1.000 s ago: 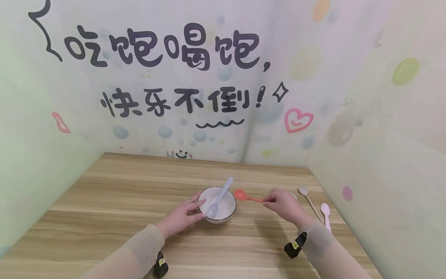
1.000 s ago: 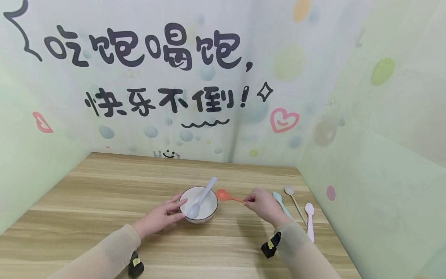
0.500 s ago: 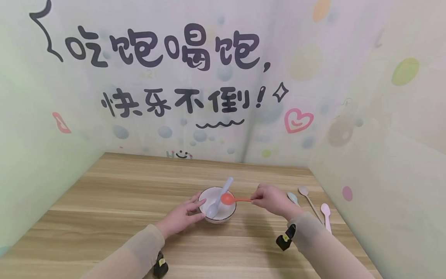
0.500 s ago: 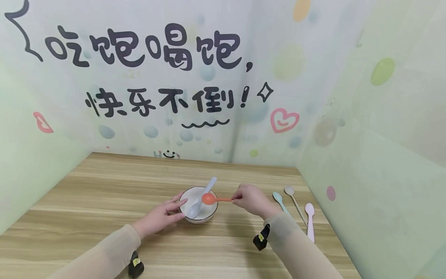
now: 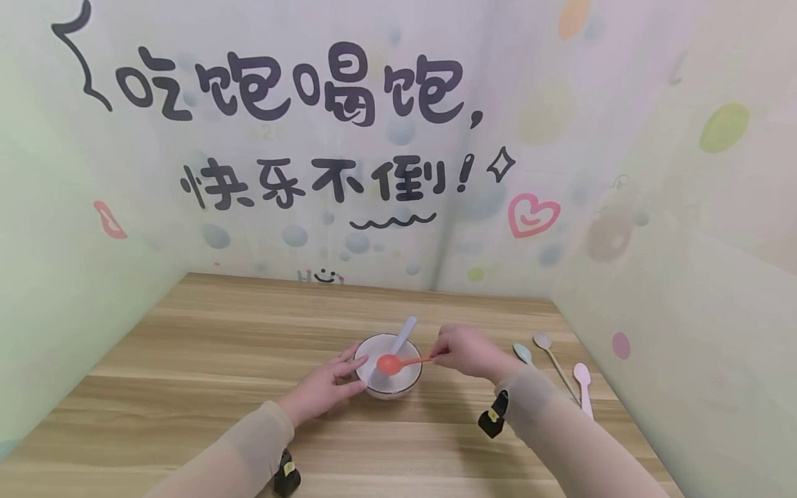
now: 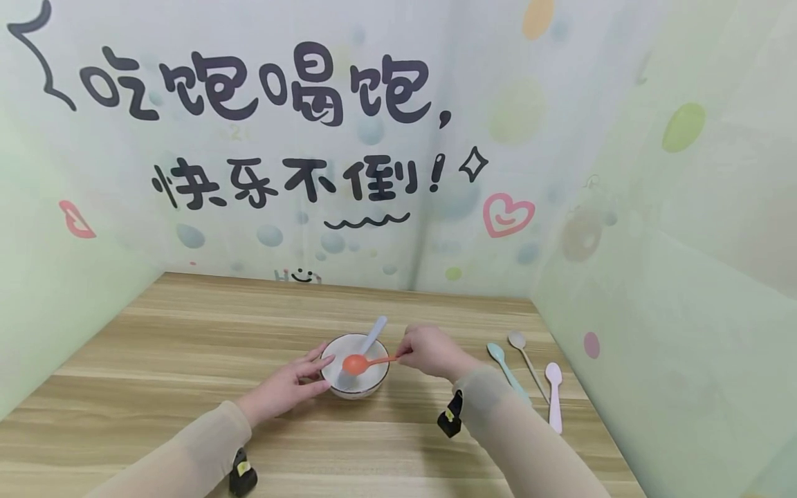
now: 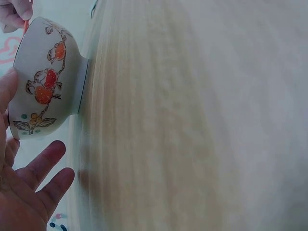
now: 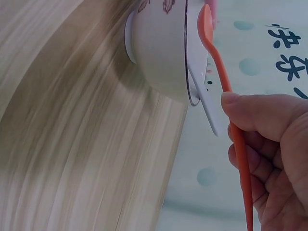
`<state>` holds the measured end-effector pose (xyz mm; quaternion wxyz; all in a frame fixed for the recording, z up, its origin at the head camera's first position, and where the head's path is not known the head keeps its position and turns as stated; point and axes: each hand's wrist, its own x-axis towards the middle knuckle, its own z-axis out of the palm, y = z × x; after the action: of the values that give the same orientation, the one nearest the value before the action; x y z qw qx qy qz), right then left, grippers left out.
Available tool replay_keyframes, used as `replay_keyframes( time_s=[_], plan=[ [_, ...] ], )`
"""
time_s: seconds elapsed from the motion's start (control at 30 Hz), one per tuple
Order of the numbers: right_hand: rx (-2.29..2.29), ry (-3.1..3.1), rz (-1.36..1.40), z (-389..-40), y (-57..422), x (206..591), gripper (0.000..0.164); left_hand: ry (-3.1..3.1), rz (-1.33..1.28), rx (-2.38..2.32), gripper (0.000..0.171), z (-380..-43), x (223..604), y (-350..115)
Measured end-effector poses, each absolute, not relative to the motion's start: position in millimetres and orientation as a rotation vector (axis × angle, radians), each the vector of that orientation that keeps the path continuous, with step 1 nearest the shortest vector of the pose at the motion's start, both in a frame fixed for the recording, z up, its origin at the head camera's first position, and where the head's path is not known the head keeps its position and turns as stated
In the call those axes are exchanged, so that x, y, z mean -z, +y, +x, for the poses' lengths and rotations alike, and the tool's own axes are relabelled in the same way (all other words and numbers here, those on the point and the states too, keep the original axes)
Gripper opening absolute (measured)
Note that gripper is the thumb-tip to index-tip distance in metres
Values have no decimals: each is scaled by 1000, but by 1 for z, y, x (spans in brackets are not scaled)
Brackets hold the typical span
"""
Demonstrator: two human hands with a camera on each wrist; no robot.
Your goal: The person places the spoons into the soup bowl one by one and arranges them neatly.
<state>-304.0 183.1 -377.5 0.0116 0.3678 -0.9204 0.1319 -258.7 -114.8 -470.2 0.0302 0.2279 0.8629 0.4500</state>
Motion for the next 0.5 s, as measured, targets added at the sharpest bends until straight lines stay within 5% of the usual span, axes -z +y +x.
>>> replay_keyframes(
  time_s=[0.5],
  plan=[
    [-307, -2735, 1317, -312, 166, 392, 3, 2666, 696, -1386, 58, -258, 470, -114]
  ],
)
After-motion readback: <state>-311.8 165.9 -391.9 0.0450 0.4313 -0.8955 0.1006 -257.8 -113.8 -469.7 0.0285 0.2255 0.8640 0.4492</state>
